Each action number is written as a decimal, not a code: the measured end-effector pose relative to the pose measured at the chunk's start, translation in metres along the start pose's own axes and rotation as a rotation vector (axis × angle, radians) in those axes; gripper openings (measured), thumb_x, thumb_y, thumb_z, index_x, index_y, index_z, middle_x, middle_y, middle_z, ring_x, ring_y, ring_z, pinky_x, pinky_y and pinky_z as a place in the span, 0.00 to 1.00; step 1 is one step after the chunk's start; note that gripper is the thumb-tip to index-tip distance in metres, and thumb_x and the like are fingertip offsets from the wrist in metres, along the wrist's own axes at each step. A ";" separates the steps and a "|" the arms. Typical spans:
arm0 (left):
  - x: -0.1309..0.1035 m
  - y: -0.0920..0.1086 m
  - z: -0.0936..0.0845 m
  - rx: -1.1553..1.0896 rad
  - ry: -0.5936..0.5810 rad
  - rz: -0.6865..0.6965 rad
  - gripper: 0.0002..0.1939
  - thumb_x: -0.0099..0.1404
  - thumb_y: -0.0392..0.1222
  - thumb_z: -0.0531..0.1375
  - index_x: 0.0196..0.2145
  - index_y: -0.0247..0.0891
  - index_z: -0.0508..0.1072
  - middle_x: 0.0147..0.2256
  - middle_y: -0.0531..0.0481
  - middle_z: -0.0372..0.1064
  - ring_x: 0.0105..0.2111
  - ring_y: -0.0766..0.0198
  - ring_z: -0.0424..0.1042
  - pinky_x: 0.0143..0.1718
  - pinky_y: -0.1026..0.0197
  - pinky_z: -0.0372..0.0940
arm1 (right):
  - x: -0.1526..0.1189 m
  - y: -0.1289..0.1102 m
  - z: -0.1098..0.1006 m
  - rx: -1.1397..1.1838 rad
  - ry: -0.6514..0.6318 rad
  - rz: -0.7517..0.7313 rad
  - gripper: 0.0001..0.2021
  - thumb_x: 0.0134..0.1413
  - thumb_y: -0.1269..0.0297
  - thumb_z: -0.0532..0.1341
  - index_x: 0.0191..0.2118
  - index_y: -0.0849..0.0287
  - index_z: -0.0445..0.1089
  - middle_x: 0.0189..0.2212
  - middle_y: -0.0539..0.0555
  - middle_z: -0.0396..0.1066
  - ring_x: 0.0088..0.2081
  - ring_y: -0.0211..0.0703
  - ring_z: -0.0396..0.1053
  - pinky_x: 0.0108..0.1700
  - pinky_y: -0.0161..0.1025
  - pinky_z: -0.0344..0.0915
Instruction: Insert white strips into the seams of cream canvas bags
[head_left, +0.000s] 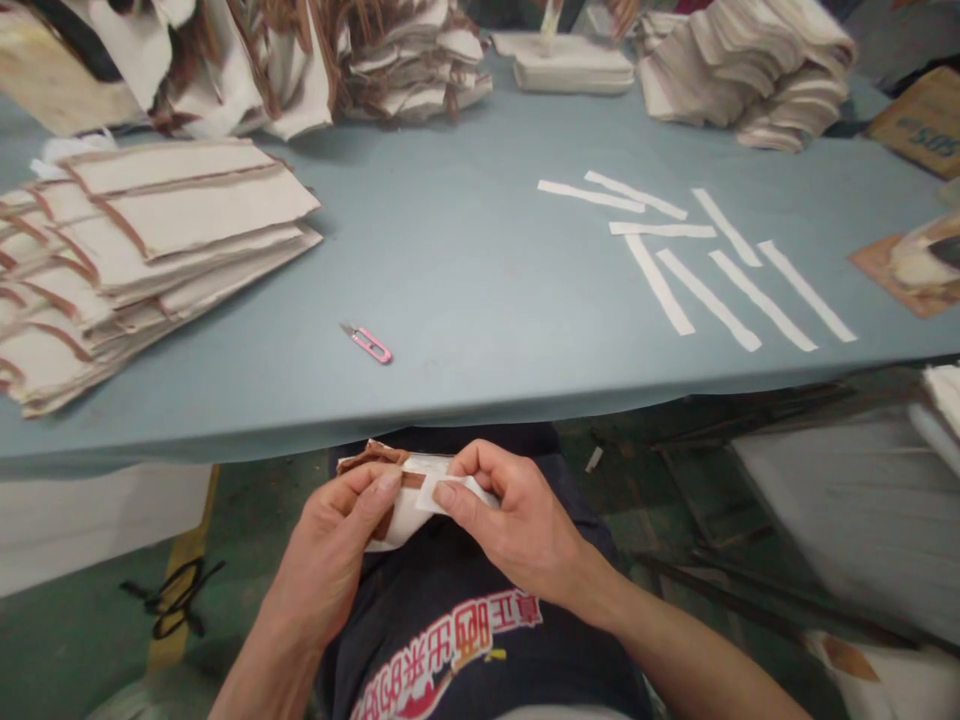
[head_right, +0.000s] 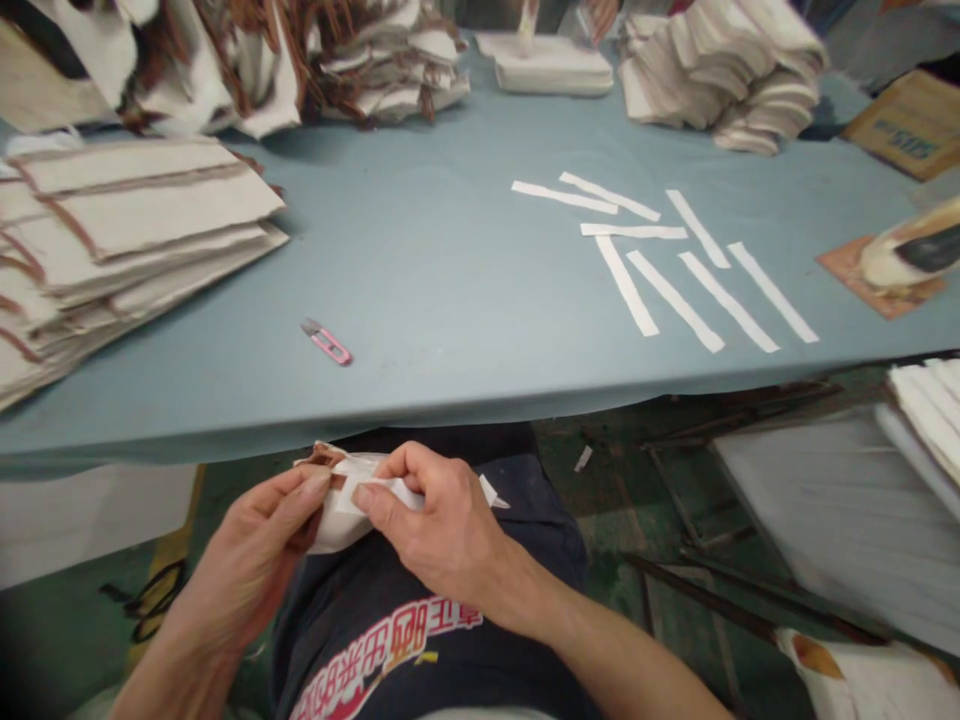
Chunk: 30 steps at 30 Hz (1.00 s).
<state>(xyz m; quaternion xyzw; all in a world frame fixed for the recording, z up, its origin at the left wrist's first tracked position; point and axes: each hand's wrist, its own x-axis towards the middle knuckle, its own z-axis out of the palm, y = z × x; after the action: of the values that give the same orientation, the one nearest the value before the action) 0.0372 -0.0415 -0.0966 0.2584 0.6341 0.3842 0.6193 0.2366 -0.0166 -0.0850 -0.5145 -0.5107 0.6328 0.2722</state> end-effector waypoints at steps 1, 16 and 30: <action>0.000 0.003 0.000 0.012 -0.012 0.012 0.39 0.43 0.77 0.81 0.26 0.34 0.82 0.23 0.53 0.68 0.24 0.68 0.58 0.25 0.66 0.57 | -0.001 -0.005 -0.001 -0.013 0.009 -0.003 0.17 0.62 0.46 0.65 0.35 0.55 0.69 0.24 0.44 0.67 0.24 0.34 0.57 0.28 0.37 0.50; 0.005 0.010 -0.002 0.171 -0.071 0.261 0.30 0.68 0.69 0.70 0.28 0.38 0.81 0.24 0.55 0.62 0.26 0.65 0.56 0.27 0.62 0.53 | 0.014 -0.018 0.003 -0.187 0.091 0.002 0.15 0.62 0.47 0.66 0.34 0.55 0.71 0.25 0.46 0.69 0.26 0.37 0.61 0.32 0.37 0.55; 0.008 0.010 -0.008 0.194 -0.039 0.309 0.26 0.70 0.62 0.68 0.24 0.40 0.74 0.24 0.56 0.60 0.24 0.66 0.55 0.26 0.61 0.52 | 0.015 -0.022 0.018 -0.497 0.206 -0.092 0.12 0.67 0.52 0.69 0.37 0.54 0.78 0.22 0.45 0.72 0.22 0.36 0.62 0.33 0.38 0.53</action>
<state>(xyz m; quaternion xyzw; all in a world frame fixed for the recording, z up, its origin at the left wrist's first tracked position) 0.0269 -0.0310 -0.0933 0.4185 0.6090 0.4068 0.5372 0.2109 -0.0025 -0.0716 -0.6036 -0.6428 0.4192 0.2164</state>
